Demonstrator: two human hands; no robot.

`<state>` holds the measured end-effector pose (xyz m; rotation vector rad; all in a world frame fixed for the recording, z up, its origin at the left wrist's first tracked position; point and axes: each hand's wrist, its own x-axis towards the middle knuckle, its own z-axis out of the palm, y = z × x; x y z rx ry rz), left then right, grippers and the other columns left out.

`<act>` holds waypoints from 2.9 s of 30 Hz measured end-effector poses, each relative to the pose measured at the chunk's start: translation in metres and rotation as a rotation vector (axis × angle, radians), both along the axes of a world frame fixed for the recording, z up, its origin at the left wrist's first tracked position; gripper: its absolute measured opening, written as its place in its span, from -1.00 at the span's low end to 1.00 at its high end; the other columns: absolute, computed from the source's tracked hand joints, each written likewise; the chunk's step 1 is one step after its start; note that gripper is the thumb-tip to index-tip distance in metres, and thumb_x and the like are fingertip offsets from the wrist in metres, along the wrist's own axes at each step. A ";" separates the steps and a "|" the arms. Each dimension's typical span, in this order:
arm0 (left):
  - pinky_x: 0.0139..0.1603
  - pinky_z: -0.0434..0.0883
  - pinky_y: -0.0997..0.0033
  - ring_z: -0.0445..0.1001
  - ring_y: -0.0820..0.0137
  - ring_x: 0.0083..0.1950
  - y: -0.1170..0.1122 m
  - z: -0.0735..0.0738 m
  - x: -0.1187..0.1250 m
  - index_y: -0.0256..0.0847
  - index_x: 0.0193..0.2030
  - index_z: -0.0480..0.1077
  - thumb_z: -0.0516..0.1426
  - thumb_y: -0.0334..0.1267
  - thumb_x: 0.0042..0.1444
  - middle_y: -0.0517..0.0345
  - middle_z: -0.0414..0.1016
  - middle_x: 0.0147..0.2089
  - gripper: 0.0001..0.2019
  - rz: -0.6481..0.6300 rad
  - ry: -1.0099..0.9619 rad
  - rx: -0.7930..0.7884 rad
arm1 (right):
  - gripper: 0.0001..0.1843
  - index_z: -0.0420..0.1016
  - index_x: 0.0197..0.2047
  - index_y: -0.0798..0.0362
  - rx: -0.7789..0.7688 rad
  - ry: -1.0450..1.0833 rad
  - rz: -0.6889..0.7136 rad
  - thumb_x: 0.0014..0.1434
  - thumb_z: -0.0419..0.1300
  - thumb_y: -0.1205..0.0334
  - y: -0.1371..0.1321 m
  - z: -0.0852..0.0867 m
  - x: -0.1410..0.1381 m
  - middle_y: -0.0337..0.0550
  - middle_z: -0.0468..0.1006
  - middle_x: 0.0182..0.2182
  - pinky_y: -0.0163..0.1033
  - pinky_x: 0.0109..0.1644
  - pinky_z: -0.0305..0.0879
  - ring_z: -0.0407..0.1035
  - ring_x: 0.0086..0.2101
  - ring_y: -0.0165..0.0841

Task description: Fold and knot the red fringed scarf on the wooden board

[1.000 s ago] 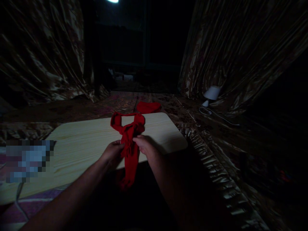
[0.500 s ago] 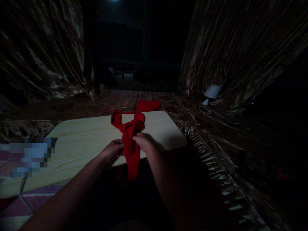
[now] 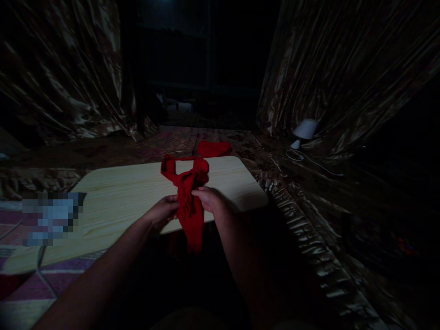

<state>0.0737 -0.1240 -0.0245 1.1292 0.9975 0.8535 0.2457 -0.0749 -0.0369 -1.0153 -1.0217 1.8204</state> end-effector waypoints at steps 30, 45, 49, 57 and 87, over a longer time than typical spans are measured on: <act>-0.58 0.10 0.51 0.22 0.56 -0.61 0.000 -0.008 0.002 -0.32 -0.40 0.53 0.36 -0.16 -0.17 0.19 0.45 -0.56 -0.73 0.022 0.020 0.027 | -0.65 0.55 -0.25 0.10 0.098 0.062 0.120 -0.09 0.50 0.18 -0.014 0.005 0.010 -0.15 0.67 -0.38 -0.07 0.03 0.44 0.58 -0.26 -0.23; -0.15 0.51 0.38 0.58 0.37 -0.34 -0.008 -0.003 -0.002 -0.34 -0.38 0.57 0.47 -0.26 -0.25 0.01 0.63 -0.39 -0.70 0.117 -0.284 -0.017 | -0.76 0.57 -0.20 0.05 0.043 -0.105 0.068 0.06 0.42 0.18 -0.031 0.011 0.006 -0.19 0.67 -0.37 -0.12 -0.04 0.40 0.54 -0.30 -0.29; -0.21 0.52 0.43 0.58 0.39 -0.34 -0.013 0.002 0.002 -0.32 -0.31 0.53 0.46 -0.31 -0.25 0.07 0.61 -0.40 -0.66 0.154 -0.364 -0.027 | -0.74 0.52 -0.14 0.04 -0.003 -0.043 0.141 0.06 0.37 0.31 -0.038 0.018 0.011 -0.19 0.67 -0.34 -0.10 -0.10 0.43 0.53 -0.36 -0.31; -0.63 0.25 0.64 0.40 0.53 -0.57 -0.040 0.010 0.004 -0.18 -0.09 0.33 0.33 -0.34 -0.12 0.28 0.47 -0.43 -0.57 0.224 -0.292 -0.186 | -0.91 0.46 -0.27 0.06 -0.049 0.127 -0.058 0.13 0.25 0.40 -0.040 0.021 0.007 -0.17 0.67 -0.37 -0.08 0.01 0.43 0.57 -0.27 -0.27; -0.33 0.56 0.39 0.60 0.33 -0.37 -0.114 -0.012 -0.002 -0.27 -0.19 0.54 0.43 -0.37 -0.16 0.03 0.62 -0.30 -0.66 -0.144 -0.311 -0.461 | -0.47 0.50 0.25 -0.03 1.091 -0.831 -0.199 0.27 0.05 0.41 -0.021 0.058 0.002 -0.07 0.34 0.32 -0.07 0.46 -0.04 0.11 0.34 -0.23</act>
